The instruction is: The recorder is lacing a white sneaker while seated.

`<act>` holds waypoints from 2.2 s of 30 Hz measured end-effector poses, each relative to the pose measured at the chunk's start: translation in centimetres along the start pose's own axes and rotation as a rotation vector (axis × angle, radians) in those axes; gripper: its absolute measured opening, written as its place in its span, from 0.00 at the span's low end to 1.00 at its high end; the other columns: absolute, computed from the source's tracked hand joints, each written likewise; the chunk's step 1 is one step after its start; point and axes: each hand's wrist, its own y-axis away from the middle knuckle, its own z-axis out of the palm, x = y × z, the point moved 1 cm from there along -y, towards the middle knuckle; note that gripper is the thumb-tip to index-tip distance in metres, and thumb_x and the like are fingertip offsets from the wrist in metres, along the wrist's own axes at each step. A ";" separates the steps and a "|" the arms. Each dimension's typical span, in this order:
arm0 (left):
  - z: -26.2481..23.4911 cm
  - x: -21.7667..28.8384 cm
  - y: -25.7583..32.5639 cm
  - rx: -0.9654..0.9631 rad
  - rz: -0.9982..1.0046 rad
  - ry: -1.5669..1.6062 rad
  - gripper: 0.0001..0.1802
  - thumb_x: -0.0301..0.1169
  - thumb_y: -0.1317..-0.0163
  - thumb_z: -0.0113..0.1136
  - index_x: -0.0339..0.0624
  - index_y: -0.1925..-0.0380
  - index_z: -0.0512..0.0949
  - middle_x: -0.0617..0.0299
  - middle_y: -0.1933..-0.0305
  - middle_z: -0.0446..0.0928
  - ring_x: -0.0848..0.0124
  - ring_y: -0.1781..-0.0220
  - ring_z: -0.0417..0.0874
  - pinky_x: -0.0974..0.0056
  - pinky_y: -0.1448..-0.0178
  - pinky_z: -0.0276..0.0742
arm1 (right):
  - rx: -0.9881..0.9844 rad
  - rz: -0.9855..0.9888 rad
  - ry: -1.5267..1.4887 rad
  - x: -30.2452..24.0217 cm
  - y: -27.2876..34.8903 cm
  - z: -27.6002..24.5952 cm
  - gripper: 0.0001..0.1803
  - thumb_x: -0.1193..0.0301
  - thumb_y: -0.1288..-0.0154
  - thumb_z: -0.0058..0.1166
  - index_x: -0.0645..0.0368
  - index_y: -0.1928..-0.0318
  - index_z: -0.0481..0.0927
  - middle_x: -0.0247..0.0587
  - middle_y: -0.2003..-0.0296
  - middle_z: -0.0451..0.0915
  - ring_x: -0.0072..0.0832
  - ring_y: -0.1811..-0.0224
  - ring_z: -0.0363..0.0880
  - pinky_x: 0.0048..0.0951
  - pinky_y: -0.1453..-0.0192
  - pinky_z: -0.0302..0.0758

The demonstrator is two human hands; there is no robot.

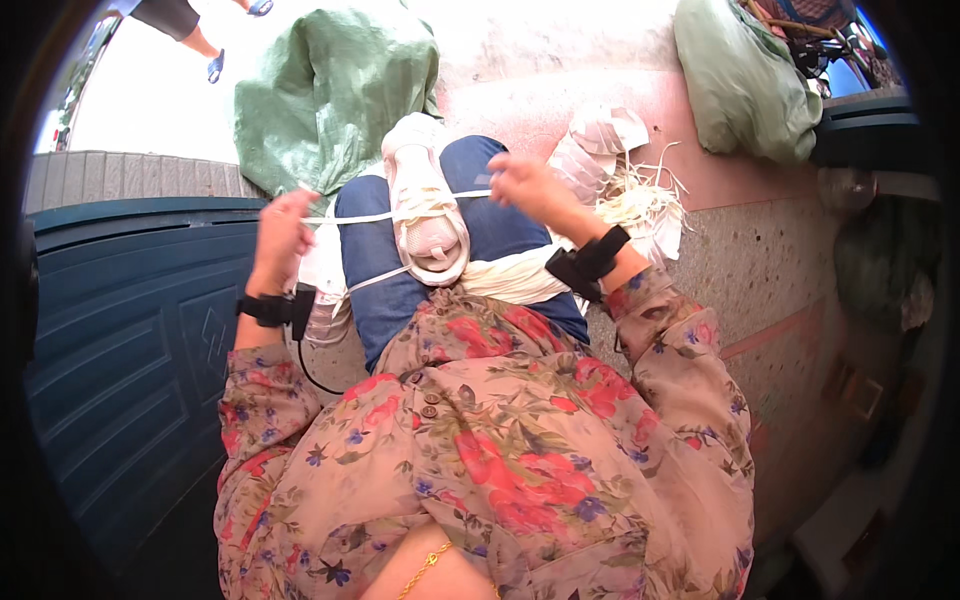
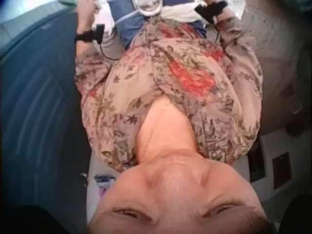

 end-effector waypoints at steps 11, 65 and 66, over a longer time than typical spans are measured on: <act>7.1 -2.5 3.7 -0.308 -0.139 -0.216 0.13 0.28 0.40 0.48 0.33 0.58 0.75 0.63 0.75 0.74 0.80 0.89 0.70 0.76 0.88 0.61 | 0.064 -0.112 0.870 1.5 0.3 5.3 0.07 0.76 0.49 0.43 0.64 0.79 0.73 0.54 0.77 0.76 0.48 0.71 0.77 0.43 0.67 0.72; 10.1 -2.1 5.3 -0.040 0.878 -1.288 0.07 0.26 0.55 0.54 0.41 0.73 0.75 0.58 0.70 0.70 0.64 0.76 0.78 0.63 0.77 0.74 | -0.035 -0.636 1.087 0.9 0.5 6.4 0.06 0.75 0.53 0.50 0.59 0.70 0.74 0.42 0.72 0.74 0.37 0.62 0.73 0.34 0.58 0.69; 10.5 -2.0 5.2 -0.100 0.899 -1.426 0.05 0.25 0.56 0.54 0.40 0.76 0.75 0.59 0.72 0.69 0.66 0.78 0.77 0.66 0.77 0.74 | -0.110 -0.666 1.217 0.6 0.4 6.6 0.05 0.74 0.53 0.50 0.58 0.72 0.75 0.40 0.72 0.74 0.36 0.62 0.73 0.33 0.58 0.69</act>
